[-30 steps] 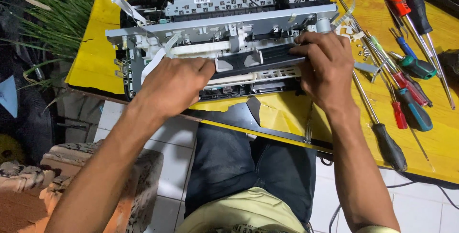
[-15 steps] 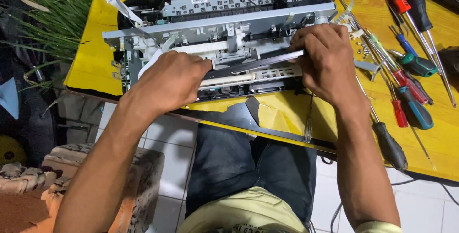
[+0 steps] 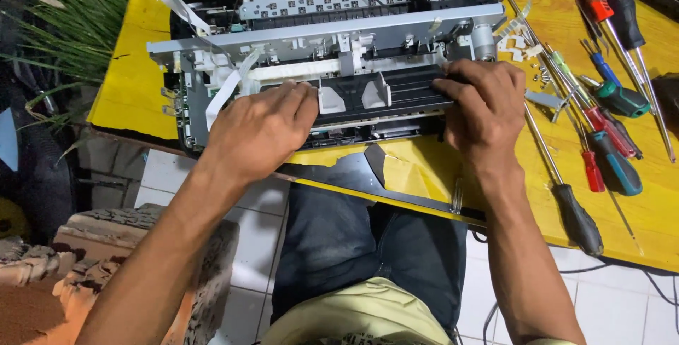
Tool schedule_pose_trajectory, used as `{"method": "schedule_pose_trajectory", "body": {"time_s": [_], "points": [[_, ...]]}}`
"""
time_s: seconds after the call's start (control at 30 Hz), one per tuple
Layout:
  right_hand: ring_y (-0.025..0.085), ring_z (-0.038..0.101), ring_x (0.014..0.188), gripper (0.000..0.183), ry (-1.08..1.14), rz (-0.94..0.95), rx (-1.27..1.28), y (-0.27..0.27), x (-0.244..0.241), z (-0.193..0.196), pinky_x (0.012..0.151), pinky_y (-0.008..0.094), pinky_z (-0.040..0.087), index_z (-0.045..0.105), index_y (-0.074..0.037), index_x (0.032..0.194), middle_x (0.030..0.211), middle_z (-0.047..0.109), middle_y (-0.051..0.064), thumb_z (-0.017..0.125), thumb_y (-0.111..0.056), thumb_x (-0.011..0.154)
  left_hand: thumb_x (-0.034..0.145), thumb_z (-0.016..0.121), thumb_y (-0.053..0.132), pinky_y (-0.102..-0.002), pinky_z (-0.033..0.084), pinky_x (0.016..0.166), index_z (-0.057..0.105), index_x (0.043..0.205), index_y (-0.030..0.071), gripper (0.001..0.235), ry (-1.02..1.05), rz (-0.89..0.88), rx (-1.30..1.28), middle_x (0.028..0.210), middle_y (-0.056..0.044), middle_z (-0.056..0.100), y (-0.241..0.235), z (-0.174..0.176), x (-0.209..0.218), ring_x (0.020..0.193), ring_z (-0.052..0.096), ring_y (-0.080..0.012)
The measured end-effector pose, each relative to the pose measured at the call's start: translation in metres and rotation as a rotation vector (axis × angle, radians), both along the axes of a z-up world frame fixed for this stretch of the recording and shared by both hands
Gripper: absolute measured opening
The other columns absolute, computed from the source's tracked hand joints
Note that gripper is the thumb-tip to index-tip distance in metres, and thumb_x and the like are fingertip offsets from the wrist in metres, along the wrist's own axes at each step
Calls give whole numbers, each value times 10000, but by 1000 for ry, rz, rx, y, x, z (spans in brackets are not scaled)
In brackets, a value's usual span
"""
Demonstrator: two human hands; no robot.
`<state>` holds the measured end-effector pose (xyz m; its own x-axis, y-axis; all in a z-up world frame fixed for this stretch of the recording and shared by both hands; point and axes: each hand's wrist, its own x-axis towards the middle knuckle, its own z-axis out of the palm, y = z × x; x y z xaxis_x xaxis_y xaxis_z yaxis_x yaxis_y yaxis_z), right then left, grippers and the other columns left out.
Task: The person removes a black plastic cover from a disassembled electronic device, then uses a screwdriver to tighten screws on the internal frame. The device remains open on the workbench throughout.
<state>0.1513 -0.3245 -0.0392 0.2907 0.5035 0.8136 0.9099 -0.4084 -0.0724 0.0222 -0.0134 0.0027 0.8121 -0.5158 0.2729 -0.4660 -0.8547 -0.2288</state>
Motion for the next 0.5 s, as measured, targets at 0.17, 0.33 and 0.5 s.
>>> {"method": "schedule_pose_trajectory", "body": {"time_s": [0.17, 0.33, 0.5], "points": [[374, 596, 1149, 296, 151, -66, -35, 10, -30, 29, 1035, 486, 447, 622, 5, 1265, 1286, 627, 211, 695, -162, 1031, 877, 581, 40, -439, 612, 513, 632, 1213, 16, 341, 100, 68, 12, 1085, -198, 725, -3, -5, 6, 715, 743, -340], [347, 556, 950, 149, 161, -237, 168, 35, -94, 39, 842, 432, 459, 609, 96, 1116, 1026, 632, 236, 680, 10, 1017, 822, 530, -136, -368, 613, 320, 628, 1133, -36, 341, 272, 116, 44, 822, -144, 679, -5, 4, 9, 420, 671, -222], [198, 582, 604, 312, 495, -218, -14, 66, -95, 30, 487, 329, 428, 763, 75, 1091, 753, 699, 130, 612, -197, 1070, 796, 621, -129, -416, 636, 449, 623, 1088, -23, 311, 212, 105, -14, 728, -84, 620, -2, 0, 9, 488, 656, -239]]}}
